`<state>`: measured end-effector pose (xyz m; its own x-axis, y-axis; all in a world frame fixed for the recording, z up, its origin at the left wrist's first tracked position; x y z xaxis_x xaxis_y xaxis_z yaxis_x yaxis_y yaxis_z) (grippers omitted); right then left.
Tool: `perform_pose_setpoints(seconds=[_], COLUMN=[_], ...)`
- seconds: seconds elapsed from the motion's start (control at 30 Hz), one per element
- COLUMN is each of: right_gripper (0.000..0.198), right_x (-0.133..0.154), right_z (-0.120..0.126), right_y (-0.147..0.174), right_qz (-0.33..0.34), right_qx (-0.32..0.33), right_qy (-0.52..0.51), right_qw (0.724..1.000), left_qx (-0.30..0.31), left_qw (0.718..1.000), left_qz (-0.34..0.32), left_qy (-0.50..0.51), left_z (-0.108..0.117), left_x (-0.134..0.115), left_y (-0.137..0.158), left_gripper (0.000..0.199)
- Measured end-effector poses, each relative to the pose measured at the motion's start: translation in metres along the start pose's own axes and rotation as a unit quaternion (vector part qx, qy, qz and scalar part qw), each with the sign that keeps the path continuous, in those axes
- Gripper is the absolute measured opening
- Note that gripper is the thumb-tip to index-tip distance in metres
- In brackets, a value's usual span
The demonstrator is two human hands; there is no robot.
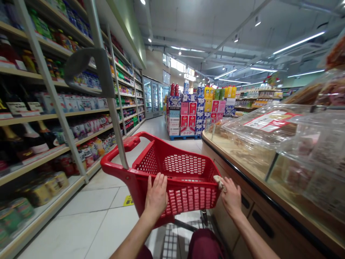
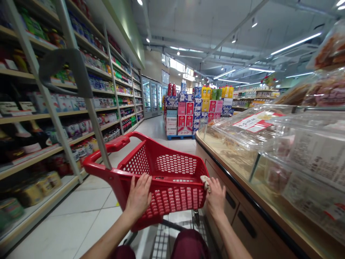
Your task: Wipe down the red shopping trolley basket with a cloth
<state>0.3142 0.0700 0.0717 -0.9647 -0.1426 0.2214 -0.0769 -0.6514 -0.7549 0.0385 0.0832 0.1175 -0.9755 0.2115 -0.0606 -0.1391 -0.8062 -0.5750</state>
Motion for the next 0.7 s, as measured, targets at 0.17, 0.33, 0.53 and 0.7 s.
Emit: perform_pose_setpoints(seconds=[0.17,0.33,0.53,0.7], right_gripper=[0.040,0.040,0.039,0.042], right_x=[0.053,0.024,0.051,0.059], right_z=[-0.013,-0.004,-0.007,-0.005], right_y=[0.004,0.009,0.011,0.006], right_qz=[0.085,0.057,0.084,0.131], right_qx=[0.018,-0.002,-0.014,0.010], right_qy=[-0.076,-0.031,-0.068,-0.051], right_qw=[0.993,0.998,0.994,0.990], left_qx=[-0.014,0.004,-0.007,0.007], left_qw=[1.000,1.000,1.000,1.000], left_qz=[0.010,-0.006,0.006,-0.009], left_qy=[-0.012,-0.018,-0.010,-0.007], left_z=[0.004,0.005,0.006,0.007], left_x=[-0.003,-0.004,-0.012,-0.013], left_y=[0.001,0.005,0.009,0.011], left_gripper=[0.048,0.050,0.048,0.048])
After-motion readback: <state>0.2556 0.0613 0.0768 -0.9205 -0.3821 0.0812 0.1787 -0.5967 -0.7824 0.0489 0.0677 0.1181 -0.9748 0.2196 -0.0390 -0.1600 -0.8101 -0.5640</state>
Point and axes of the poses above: each hand's wrist, its own y-axis away from the middle knuckle, its own z-axis out of the back of the hand, x = y × z, the point moved 10 cm from there along -y, towards the middle knuckle, and after that the axes turned 10 degrees about z, right-handed, at the moved point
